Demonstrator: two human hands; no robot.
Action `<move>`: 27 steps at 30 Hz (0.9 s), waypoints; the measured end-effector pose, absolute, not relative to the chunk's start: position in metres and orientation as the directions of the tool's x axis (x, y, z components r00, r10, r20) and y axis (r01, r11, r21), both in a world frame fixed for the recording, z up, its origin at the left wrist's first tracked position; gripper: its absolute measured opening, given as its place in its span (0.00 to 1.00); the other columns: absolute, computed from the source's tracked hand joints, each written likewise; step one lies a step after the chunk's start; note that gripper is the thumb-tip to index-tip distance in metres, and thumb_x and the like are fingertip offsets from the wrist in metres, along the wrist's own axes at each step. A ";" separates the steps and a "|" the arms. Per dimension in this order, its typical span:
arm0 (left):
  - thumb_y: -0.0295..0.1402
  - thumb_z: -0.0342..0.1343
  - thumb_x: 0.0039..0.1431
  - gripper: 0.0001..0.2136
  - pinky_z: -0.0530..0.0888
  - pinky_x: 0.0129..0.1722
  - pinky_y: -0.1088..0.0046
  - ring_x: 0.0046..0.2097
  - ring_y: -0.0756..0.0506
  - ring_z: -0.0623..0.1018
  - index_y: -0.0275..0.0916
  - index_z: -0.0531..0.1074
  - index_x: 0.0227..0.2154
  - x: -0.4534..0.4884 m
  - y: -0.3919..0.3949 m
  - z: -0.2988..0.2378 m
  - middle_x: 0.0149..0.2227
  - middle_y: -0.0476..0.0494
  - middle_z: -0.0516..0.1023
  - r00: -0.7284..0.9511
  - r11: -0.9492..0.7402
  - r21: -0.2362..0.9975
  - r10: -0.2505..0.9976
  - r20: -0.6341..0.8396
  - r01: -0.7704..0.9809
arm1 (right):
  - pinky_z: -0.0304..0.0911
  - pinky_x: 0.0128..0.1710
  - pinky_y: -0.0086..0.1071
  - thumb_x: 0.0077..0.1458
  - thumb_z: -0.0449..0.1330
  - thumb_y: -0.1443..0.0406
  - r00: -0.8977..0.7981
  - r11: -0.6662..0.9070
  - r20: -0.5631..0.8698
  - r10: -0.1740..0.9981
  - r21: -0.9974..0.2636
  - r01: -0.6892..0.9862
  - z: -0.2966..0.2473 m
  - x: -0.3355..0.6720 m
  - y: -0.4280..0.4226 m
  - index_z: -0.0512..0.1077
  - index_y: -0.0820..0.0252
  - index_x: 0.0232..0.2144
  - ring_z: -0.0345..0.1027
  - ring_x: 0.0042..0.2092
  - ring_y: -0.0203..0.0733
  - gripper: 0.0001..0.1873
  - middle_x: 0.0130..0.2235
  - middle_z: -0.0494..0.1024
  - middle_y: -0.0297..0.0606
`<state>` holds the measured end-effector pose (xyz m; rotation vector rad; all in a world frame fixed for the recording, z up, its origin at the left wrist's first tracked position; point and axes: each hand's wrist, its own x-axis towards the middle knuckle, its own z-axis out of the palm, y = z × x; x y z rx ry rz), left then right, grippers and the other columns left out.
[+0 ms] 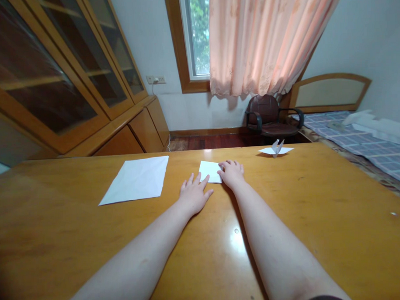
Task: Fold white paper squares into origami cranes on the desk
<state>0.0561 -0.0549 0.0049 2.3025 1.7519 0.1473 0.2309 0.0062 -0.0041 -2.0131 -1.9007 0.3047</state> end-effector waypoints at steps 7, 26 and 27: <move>0.51 0.43 0.59 0.27 0.44 0.61 0.43 0.67 0.31 0.45 0.51 0.59 0.60 0.055 -0.050 0.009 0.65 0.42 0.54 0.200 -0.192 0.213 0.980 -0.014 0.958 | 0.41 0.59 0.52 0.55 0.56 0.57 0.147 -0.110 0.081 0.986 -0.351 0.930 -0.001 0.227 0.003 0.71 0.49 0.49 0.48 0.61 0.56 0.19 0.58 0.64 0.42; 0.36 0.49 0.59 0.11 0.39 0.62 0.43 0.61 0.39 0.61 0.49 0.74 0.41 0.053 -0.057 0.028 0.49 0.48 0.75 0.616 -0.607 0.320 0.783 0.084 0.728 | 0.56 0.32 0.28 0.50 0.59 0.64 -0.033 0.075 0.087 0.996 -0.548 0.833 0.004 0.231 0.004 0.77 0.57 0.30 0.68 0.34 0.38 0.07 0.33 0.79 0.36; 0.37 0.49 0.59 0.12 0.40 0.62 0.43 0.61 0.39 0.61 0.50 0.73 0.43 0.052 -0.056 0.026 0.51 0.48 0.73 0.612 -0.604 0.310 0.786 0.080 0.735 | 0.56 0.32 0.28 0.50 0.59 0.63 -0.039 0.082 0.089 0.995 -0.547 0.833 0.004 0.231 0.004 0.77 0.57 0.30 0.68 0.34 0.38 0.07 0.33 0.79 0.36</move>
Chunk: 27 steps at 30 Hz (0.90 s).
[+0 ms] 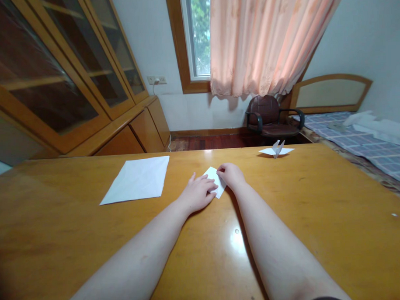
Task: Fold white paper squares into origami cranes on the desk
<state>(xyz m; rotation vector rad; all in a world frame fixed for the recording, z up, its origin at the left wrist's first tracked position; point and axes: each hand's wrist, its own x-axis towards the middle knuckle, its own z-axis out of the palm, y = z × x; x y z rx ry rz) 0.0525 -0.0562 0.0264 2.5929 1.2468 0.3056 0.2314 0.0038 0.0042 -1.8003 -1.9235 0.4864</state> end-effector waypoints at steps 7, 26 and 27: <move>0.48 0.54 0.53 0.28 0.52 0.60 0.47 0.62 0.33 0.58 0.49 0.62 0.57 0.049 -0.051 0.016 0.63 0.40 0.57 0.463 -0.459 0.272 0.885 0.053 0.846 | 0.57 0.32 0.28 0.50 0.59 0.63 -0.061 0.104 0.095 0.994 -0.558 0.823 0.006 0.232 0.003 0.78 0.56 0.30 0.69 0.34 0.38 0.08 0.32 0.79 0.36; 0.23 0.44 0.55 0.17 0.71 0.49 0.71 0.46 0.47 0.76 0.37 0.75 0.42 0.042 -0.026 0.003 0.43 0.45 0.79 0.208 -0.211 0.848 0.970 0.123 0.487 | 0.57 0.30 0.28 0.49 0.61 0.63 -0.032 0.060 0.057 0.998 -0.588 0.807 0.011 0.228 -0.001 0.78 0.57 0.31 0.69 0.33 0.38 0.07 0.32 0.79 0.36; 0.21 0.42 0.54 0.19 0.72 0.48 0.72 0.46 0.48 0.76 0.37 0.74 0.43 0.041 -0.024 0.001 0.42 0.46 0.79 0.185 -0.166 0.885 0.978 0.092 0.435 | 0.57 0.31 0.28 0.49 0.61 0.64 -0.026 0.053 0.054 0.998 -0.594 0.803 0.010 0.228 -0.001 0.78 0.57 0.31 0.70 0.33 0.38 0.07 0.33 0.80 0.36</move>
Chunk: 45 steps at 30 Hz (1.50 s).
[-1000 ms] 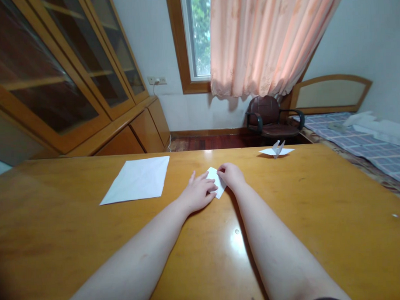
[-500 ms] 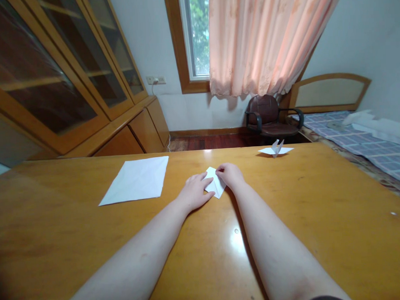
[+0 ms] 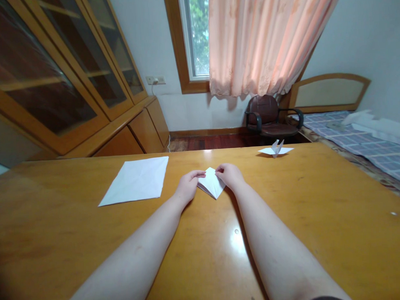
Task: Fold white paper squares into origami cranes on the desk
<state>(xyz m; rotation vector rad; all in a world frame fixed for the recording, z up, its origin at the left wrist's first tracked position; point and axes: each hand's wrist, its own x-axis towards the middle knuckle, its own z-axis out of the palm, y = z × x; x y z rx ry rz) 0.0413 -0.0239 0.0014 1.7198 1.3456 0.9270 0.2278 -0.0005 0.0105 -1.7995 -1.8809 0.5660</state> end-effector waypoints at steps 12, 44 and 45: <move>0.28 0.53 0.55 0.10 0.71 0.48 0.69 0.45 0.45 0.76 0.37 0.76 0.40 0.040 -0.027 0.016 0.42 0.43 0.79 0.172 -0.202 0.777 0.977 0.122 0.596 | 0.56 0.30 0.28 0.45 0.64 0.60 -0.097 0.124 0.079 0.992 -0.585 0.802 0.002 0.228 0.002 0.76 0.58 0.33 0.67 0.32 0.36 0.11 0.33 0.77 0.36; 0.38 0.53 0.56 0.12 0.68 0.46 0.67 0.44 0.43 0.74 0.44 0.76 0.41 0.041 -0.029 0.010 0.40 0.45 0.79 0.215 -0.230 0.493 0.973 0.088 0.839 | 0.59 0.31 0.27 0.47 0.63 0.59 -0.310 0.189 -0.014 0.950 -0.767 0.613 0.001 0.221 -0.002 0.78 0.59 0.34 0.68 0.32 0.36 0.12 0.31 0.78 0.34; 0.38 0.53 0.56 0.12 0.67 0.47 0.67 0.44 0.43 0.74 0.45 0.76 0.41 0.041 -0.029 0.010 0.40 0.45 0.79 0.215 -0.229 0.488 0.973 0.085 0.842 | 0.59 0.31 0.27 0.46 0.64 0.59 -0.320 0.193 -0.015 0.947 -0.771 0.607 0.002 0.221 -0.003 0.78 0.59 0.34 0.67 0.32 0.36 0.13 0.32 0.78 0.35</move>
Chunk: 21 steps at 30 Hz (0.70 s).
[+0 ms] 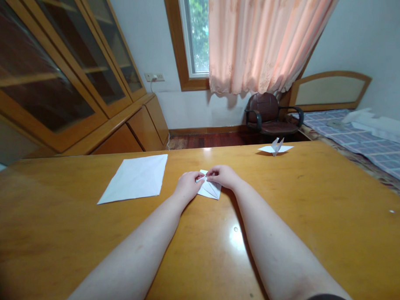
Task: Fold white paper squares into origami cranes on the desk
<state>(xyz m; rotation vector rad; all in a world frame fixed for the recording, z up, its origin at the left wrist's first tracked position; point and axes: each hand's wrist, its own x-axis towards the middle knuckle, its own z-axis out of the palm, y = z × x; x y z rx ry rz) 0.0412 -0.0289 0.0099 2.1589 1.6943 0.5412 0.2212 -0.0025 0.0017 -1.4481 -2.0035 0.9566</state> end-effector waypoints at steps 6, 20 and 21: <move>0.38 0.54 0.56 0.12 0.66 0.48 0.65 0.46 0.42 0.72 0.46 0.76 0.42 0.041 -0.029 0.008 0.41 0.44 0.77 0.234 -0.255 0.447 0.967 0.101 0.857 | 0.57 0.31 0.27 0.40 0.68 0.62 -0.378 0.266 0.007 0.926 -0.722 0.639 0.002 0.222 -0.001 0.77 0.59 0.36 0.64 0.31 0.35 0.17 0.31 0.75 0.33; 0.36 0.50 0.59 0.13 0.67 0.48 0.62 0.47 0.41 0.70 0.50 0.77 0.42 0.042 -0.034 0.010 0.44 0.45 0.75 0.317 -0.342 0.323 0.940 0.129 0.882 | 0.58 0.32 0.28 0.39 0.67 0.66 -0.397 0.243 0.018 0.918 -0.816 0.525 0.001 0.220 -0.001 0.72 0.62 0.41 0.63 0.31 0.33 0.22 0.35 0.75 0.34; 0.36 0.50 0.59 0.13 0.66 0.49 0.62 0.48 0.41 0.70 0.50 0.76 0.44 0.043 -0.035 0.010 0.45 0.45 0.75 0.330 -0.355 0.308 0.935 0.131 0.883 | 0.58 0.32 0.28 0.40 0.67 0.66 -0.396 0.249 0.022 0.918 -0.809 0.532 0.001 0.220 0.000 0.73 0.63 0.40 0.63 0.31 0.34 0.21 0.34 0.75 0.34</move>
